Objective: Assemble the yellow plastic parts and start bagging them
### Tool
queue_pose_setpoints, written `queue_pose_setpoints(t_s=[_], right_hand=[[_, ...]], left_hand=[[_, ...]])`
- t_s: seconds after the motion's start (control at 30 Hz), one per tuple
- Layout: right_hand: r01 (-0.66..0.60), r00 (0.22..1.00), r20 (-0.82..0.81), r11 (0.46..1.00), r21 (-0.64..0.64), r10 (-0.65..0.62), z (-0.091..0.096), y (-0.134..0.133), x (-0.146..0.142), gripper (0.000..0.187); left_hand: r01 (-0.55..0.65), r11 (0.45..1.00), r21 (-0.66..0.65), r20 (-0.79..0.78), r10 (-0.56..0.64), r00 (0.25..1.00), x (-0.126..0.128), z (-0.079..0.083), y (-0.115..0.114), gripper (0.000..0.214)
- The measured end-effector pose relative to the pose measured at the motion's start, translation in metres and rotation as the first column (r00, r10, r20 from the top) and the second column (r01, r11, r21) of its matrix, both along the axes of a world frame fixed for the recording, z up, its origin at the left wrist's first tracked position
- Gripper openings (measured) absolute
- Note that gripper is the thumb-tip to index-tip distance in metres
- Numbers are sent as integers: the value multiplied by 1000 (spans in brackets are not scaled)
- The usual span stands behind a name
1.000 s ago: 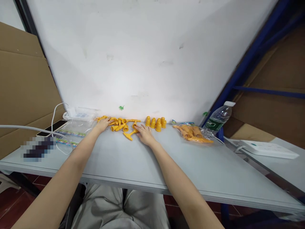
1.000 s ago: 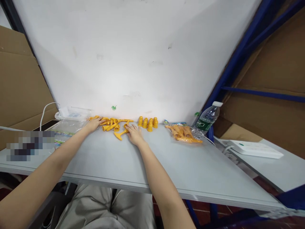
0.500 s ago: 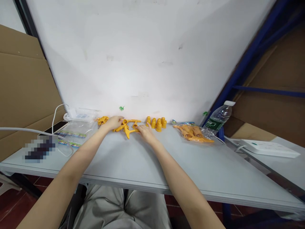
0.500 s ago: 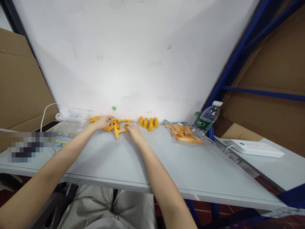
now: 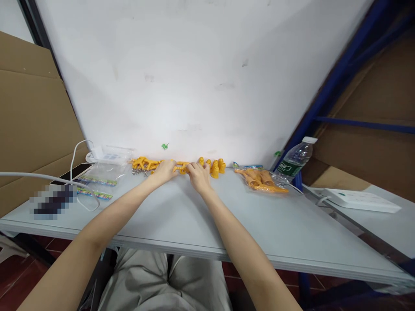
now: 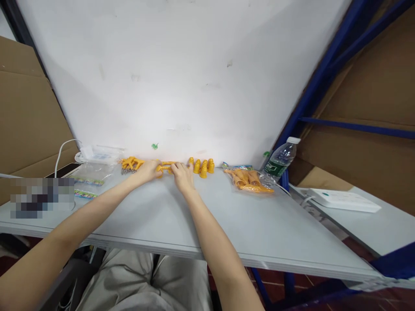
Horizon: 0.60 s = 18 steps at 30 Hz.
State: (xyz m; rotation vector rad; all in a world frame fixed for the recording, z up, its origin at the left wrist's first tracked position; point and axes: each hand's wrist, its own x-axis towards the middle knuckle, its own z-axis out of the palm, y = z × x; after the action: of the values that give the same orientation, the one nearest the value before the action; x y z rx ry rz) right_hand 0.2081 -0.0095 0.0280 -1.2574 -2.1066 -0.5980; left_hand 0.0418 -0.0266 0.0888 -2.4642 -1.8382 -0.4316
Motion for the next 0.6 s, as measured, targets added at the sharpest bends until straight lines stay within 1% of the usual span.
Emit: queue_pose_setpoints(t_s=[0.07,0.1,0.13,0.17,0.2,0.23,0.27,0.37,0.43,0.47,0.53,0.6], right_hand=[[11,1000,13,998,57,-12,1,0,0,22],[12,1000,16,997,76,-13,1,0,0,23],[8,1000,17,996,88,-9,1,0,0,23],[-3,1000,17,996,91,1,1,0,0,23],[-21,1000,15,996,86,20,1,0,0,22],[-46,999,13,996,73,45,0,1,1,20],[-75,997,8,996,53,75,-1,2,1,19],[-168,986,-20,985,-29,168,-6,4,1,23],[-201,979,-37,976,-81,198,-8,5,0,28],[-205,979,-40,973,-102,202,-8,5,-1,29],[-195,981,-31,972,-129,193,-8,5,-4,28],[-175,984,-10,976,-126,176,-5,4,-6,25]], left_hand=[[14,986,-168,100,3,995,-4,10,4,17],[38,961,-275,157,6,988,-6,14,6,18],[72,924,-375,210,9,978,-9,19,8,20],[109,886,-451,253,10,967,-12,23,10,22],[138,859,-493,282,7,959,-15,26,12,23],[155,849,-505,296,2,955,-17,29,12,23],[154,854,-497,295,-1,956,-19,31,12,23],[89,916,-391,238,7,971,-20,33,8,20],[39,951,-306,191,21,981,-18,30,5,16],[21,960,-279,172,28,985,-18,29,4,16],[9,961,-276,151,34,988,-19,26,4,16],[19,944,-330,160,36,986,-21,25,5,18]])
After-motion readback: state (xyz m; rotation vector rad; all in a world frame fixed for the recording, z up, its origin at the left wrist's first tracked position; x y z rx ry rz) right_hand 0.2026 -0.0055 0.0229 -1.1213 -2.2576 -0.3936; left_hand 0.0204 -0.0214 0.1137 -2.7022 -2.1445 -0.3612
